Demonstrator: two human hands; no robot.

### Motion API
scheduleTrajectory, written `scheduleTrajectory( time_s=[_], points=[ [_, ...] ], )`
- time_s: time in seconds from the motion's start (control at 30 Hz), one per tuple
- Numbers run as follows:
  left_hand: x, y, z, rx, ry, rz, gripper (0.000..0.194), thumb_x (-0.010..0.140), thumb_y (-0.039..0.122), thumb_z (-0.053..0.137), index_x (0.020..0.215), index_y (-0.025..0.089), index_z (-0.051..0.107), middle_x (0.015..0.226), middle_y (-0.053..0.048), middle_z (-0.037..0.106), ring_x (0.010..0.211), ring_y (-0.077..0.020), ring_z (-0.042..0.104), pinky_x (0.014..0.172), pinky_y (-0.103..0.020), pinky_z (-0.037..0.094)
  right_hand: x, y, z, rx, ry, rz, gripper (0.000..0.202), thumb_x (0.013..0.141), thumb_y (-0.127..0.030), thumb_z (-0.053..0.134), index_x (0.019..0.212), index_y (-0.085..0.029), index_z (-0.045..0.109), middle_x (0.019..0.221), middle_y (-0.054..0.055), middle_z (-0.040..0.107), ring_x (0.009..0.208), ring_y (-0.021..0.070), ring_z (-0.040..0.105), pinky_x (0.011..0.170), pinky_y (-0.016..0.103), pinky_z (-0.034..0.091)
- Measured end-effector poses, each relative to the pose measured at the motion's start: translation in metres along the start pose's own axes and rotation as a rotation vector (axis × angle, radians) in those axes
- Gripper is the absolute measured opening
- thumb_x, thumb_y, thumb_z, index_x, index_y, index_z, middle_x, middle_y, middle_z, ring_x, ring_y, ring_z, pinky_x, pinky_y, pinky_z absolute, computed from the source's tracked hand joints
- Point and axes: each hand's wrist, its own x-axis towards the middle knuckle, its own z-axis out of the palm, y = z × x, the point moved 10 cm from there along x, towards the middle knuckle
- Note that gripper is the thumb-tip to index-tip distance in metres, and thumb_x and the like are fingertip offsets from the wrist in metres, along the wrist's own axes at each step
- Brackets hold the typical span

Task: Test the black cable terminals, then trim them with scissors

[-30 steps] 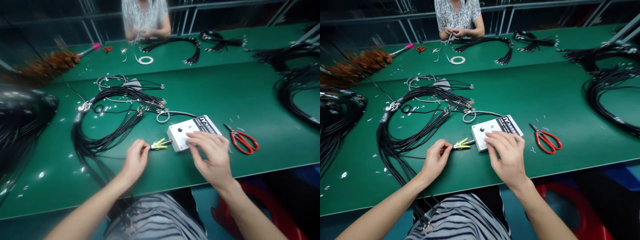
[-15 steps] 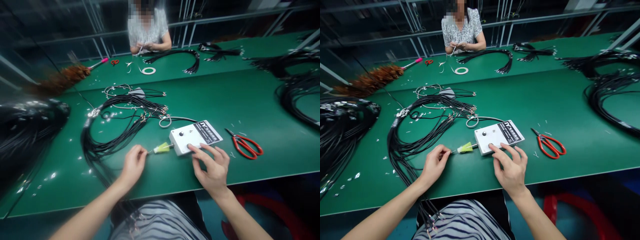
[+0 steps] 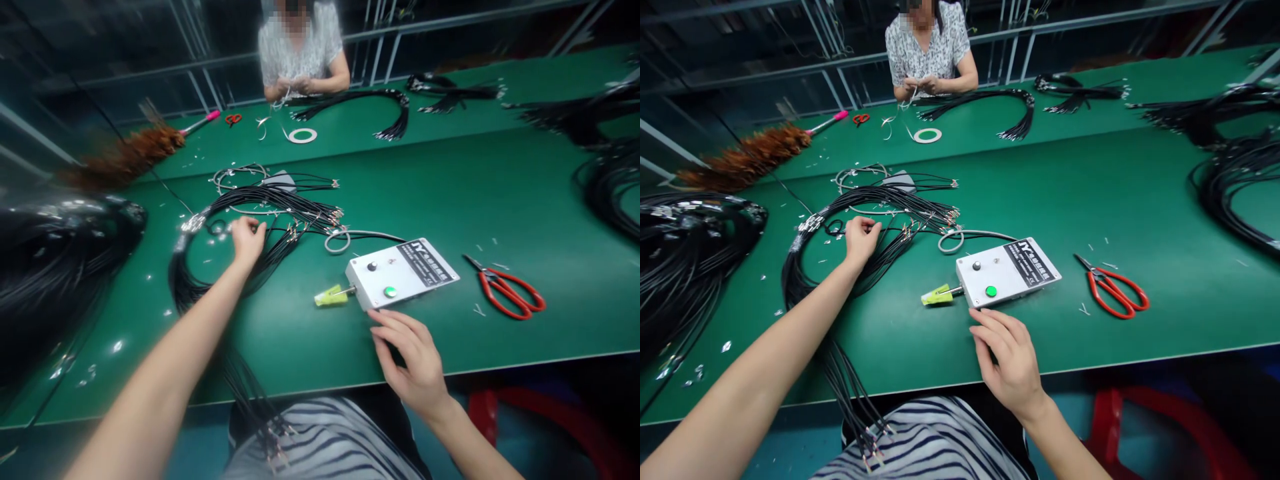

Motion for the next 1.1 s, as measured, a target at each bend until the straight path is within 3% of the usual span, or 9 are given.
scheduleTrajectory(
  time_s=[0.13,0.23,0.3,0.4,0.5,0.6,0.73,0.9,1.1],
  points=[
    [-0.05,0.056,-0.013,0.044,-0.157,0.15,0.017,0.092,0.024,0.056,0.107,0.014,0.059,0.109,-0.008,0.058,0.102,-0.0217,0.056,0.09,-0.041,0.047,-0.001,-0.001,0.0,0.023,0.004,-0.018,0.035,0.079,-0.002,0.062,0.107,-0.022,0.062,0.113,0.009,0.072,0.109,0.0263,0.063,0.088,0.045,0.053],
    [-0.133,0.122,-0.011,-0.014,-0.572,0.346,0.009,0.086,0.02,0.064,0.078,0.02,0.064,0.078,0.0,0.06,0.076,-0.014,0.057,0.072,-0.025,0.048,-0.002,0.0,0.0,0.034,0.001,-0.031,0.034,0.078,-0.002,0.062,0.106,-0.022,0.062,0.113,0.009,0.072,0.108,0.0257,0.063,0.088,0.044,0.053],
    [-0.205,0.157,-0.003,0.013,-0.978,0.535,0.015,0.083,0.021,0.067,0.069,0.019,0.063,0.076,-0.002,0.059,0.071,-0.0155,0.054,0.065,-0.026,0.047,-0.001,-0.001,0.002,0.037,-0.013,-0.037,0.034,0.078,-0.001,0.062,0.105,-0.022,0.063,0.113,0.008,0.072,0.107,0.0252,0.063,0.088,0.044,0.052],
    [-0.257,0.157,0.0,0.24,-1.255,0.551,0.017,0.086,0.012,0.059,0.07,0.015,0.063,0.083,-0.007,0.06,0.078,-0.0217,0.054,0.069,-0.033,0.047,0.001,-0.013,0.002,0.097,-0.022,-0.025,0.033,0.079,-0.001,0.062,0.104,-0.022,0.064,0.114,0.007,0.071,0.109,0.0247,0.062,0.091,0.044,0.05],
    [-0.237,0.148,0.0,0.069,-1.163,0.303,0.02,0.093,0.014,0.049,0.085,0.015,0.067,0.085,-0.007,0.062,0.082,-0.0198,0.056,0.074,-0.032,0.047,0.005,-0.025,0.014,0.35,-0.068,0.148,0.027,0.083,-0.005,0.061,0.103,-0.023,0.065,0.112,0.006,0.071,0.106,0.0224,0.062,0.092,0.041,0.049],
    [-0.198,0.135,-0.005,-0.185,-0.931,0.024,0.019,0.097,0.019,0.048,0.098,0.017,0.067,0.087,-0.004,0.065,0.082,-0.0148,0.058,0.076,-0.026,0.046,-0.001,-0.023,0.054,0.778,-0.194,0.581,0.011,0.089,-0.019,0.06,0.098,-0.023,0.066,0.093,0.003,0.072,0.084,0.0161,0.067,0.078,0.031,0.052],
    [-0.179,0.124,-0.01,-0.299,-0.74,-0.124,0.014,0.094,0.02,0.055,0.091,0.018,0.069,0.082,-0.002,0.065,0.077,-0.0125,0.059,0.072,-0.024,0.045,-0.004,-0.032,0.099,1.315,-0.24,0.982,0.015,0.086,-0.034,0.066,0.09,-0.019,0.067,0.074,-0.001,0.068,0.065,0.0089,0.061,0.064,0.021,0.047],
    [-0.186,0.114,-0.008,-0.33,-0.662,-0.214,0.013,0.092,0.022,0.058,0.084,0.018,0.068,0.078,-0.001,0.062,0.072,-0.012,0.058,0.067,-0.022,0.046,0.002,-0.039,0.116,1.585,-0.212,1.137,0.02,0.076,-0.031,0.078,0.085,-0.017,0.067,0.069,-0.002,0.064,0.062,0.0066,0.055,0.062,0.017,0.043],
    [-0.197,0.093,-0.001,-0.424,-0.601,-0.41,0.017,0.092,0.027,0.057,0.081,0.016,0.066,0.073,0.001,0.059,0.055,-0.0081,0.055,0.052,-0.021,0.044,-0.01,-0.045,0.124,1.619,-0.118,1.157,0.018,0.075,-0.027,0.079,0.083,-0.018,0.065,0.063,-0.005,0.058,0.058,0.0054,0.05,0.058,0.016,0.04]
  ],
)
